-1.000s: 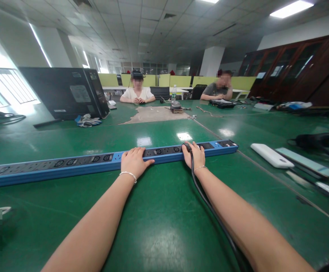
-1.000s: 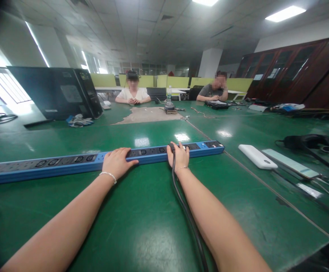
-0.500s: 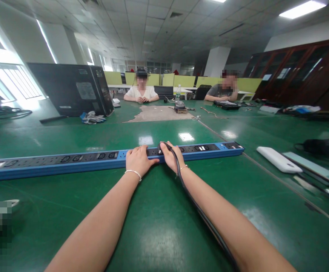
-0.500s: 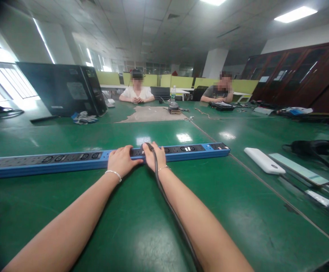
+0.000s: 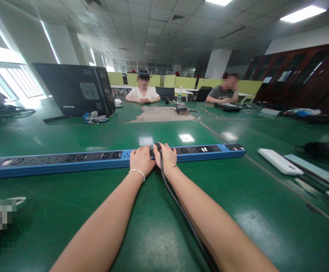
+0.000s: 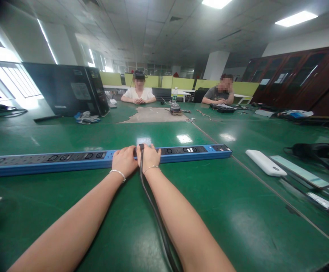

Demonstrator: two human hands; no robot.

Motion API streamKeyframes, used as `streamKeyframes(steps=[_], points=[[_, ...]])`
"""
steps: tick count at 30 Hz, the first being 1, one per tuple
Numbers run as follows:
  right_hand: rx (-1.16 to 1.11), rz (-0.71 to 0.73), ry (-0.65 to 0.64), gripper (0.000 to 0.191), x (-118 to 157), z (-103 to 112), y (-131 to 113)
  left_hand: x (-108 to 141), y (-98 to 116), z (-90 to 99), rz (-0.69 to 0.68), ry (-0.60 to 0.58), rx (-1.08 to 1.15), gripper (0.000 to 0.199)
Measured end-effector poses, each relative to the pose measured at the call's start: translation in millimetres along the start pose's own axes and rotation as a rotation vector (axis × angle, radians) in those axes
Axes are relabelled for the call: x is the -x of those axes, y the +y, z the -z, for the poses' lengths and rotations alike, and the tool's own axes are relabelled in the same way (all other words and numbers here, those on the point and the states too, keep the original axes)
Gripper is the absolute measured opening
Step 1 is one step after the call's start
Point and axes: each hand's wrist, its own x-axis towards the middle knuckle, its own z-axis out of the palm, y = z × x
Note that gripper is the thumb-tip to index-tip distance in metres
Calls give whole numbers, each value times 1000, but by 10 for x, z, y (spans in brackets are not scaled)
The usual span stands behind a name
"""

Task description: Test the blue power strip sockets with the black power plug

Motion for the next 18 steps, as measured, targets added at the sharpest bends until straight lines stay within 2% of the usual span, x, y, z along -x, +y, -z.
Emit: streamKeyframes(steps=[3,7,14,18], points=[[99,15,7,40,28,1,-78,-5,-5,-6,4,0,1,33],[155,42,33,42,68,-20,-81,-10,-10,-9,1,15,1,41],[153,-33,-23,44,79,-22,-71,11,-43,-63,-125,61,58,48],[139,-4,-21,44,128,-15,-36,12,-53,-78,-169,34,69,48]])
